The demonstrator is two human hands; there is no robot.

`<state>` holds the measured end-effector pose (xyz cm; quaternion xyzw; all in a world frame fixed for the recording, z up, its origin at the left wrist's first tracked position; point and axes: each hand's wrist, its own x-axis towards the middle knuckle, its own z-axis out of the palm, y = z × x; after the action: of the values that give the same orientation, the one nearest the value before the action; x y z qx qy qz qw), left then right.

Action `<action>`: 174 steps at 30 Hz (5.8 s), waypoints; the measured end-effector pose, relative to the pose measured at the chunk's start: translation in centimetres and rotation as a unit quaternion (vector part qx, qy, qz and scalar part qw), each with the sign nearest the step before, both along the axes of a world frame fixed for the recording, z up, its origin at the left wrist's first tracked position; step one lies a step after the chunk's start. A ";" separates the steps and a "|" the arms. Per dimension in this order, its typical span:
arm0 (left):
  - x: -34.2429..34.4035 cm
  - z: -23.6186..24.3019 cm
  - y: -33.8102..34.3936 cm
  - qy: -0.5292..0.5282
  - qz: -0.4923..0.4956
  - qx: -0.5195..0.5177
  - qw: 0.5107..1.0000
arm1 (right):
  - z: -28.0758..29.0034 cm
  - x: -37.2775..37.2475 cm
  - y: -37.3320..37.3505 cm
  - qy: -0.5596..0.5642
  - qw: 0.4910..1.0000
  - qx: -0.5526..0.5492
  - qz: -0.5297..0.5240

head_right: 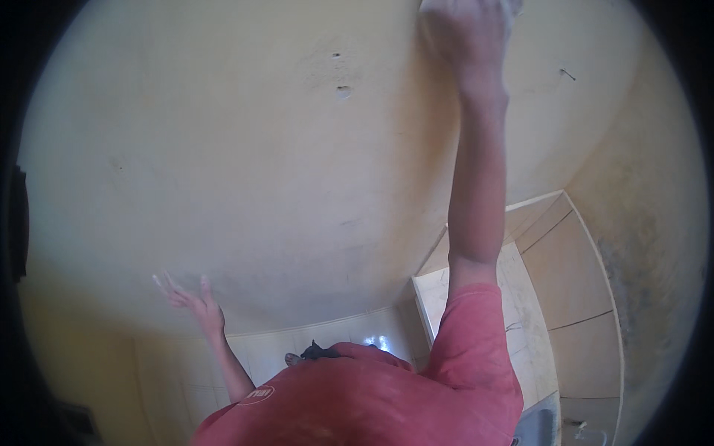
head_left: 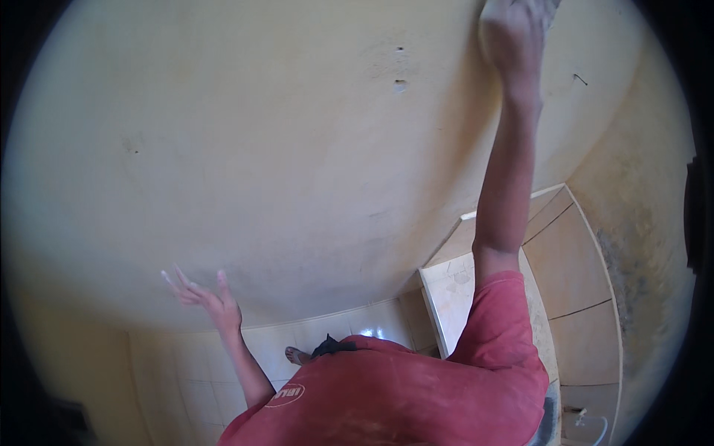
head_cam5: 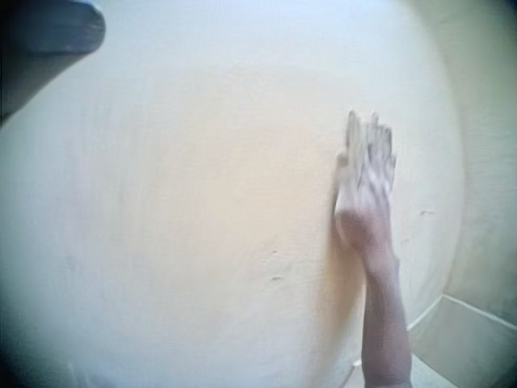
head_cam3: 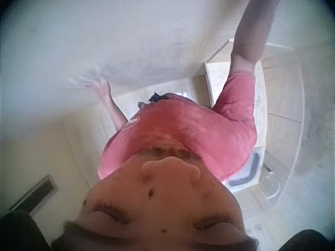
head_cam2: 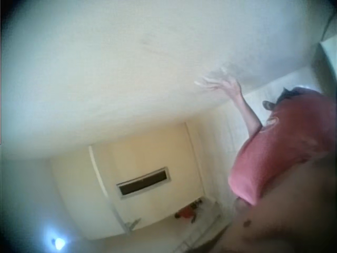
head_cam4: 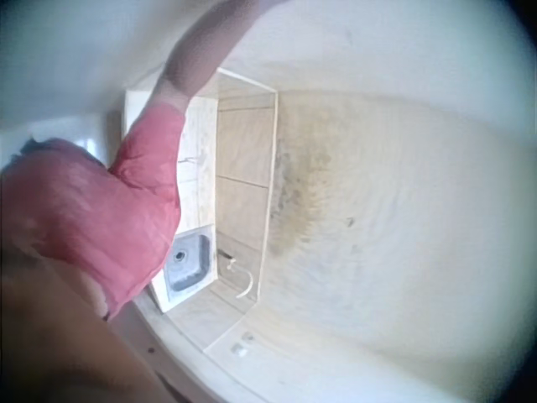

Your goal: The person wipes a wall with a white cloth, moving in vertical and circular motions across different sections. The person repeatedly rubs the same areas and occasionally pauses to touch the wall with bare hands.

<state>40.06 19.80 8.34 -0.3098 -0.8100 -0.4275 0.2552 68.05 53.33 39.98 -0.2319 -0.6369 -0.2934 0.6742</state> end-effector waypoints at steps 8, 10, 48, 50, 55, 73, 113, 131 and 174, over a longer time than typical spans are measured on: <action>-3.1 -2.2 3.3 -0.174 -0.132 -0.069 0.974 | -22.7 -4.6 -5.6 -0.071 0.981 -0.173 0.043; -3.8 -3.5 2.5 -0.258 -0.178 -0.131 0.941 | -33.8 -5.5 -8.2 -0.087 0.966 -0.231 0.074; -2.2 -3.7 -0.1 -0.275 -0.104 -0.127 0.947 | -15.1 -0.9 -4.1 -0.042 0.984 -0.164 0.048; -2.4 -2.6 0.4 -0.310 -0.152 -0.144 0.927 | -24.5 -4.0 -8.5 -0.054 0.966 -0.225 0.114; -0.8 -1.5 1.4 -0.247 -0.075 -0.156 0.953 | -29.7 -4.8 -10.6 -0.140 0.958 -0.225 0.112; -1.2 -1.8 1.8 -0.047 0.096 -0.214 0.971 | -35.5 -4.1 -11.3 -0.105 0.950 -0.257 0.141; -3.5 -4.0 1.7 -0.078 0.064 -0.021 0.995 | -28.8 8.5 -1.3 0.101 0.935 -0.294 0.172; -4.4 -4.9 1.0 -0.071 0.082 -0.017 0.994 | -22.2 15.1 6.1 0.212 0.934 -0.238 0.159; -22.6 -13.3 -5.1 0.121 0.138 0.093 0.979 | -31.8 -7.6 -8.2 0.044 0.953 -0.285 0.096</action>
<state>17.43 14.73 -4.93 -0.2195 -0.7646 -0.4214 0.4355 60.40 45.13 8.22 -0.3652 -0.6831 -0.0232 0.6320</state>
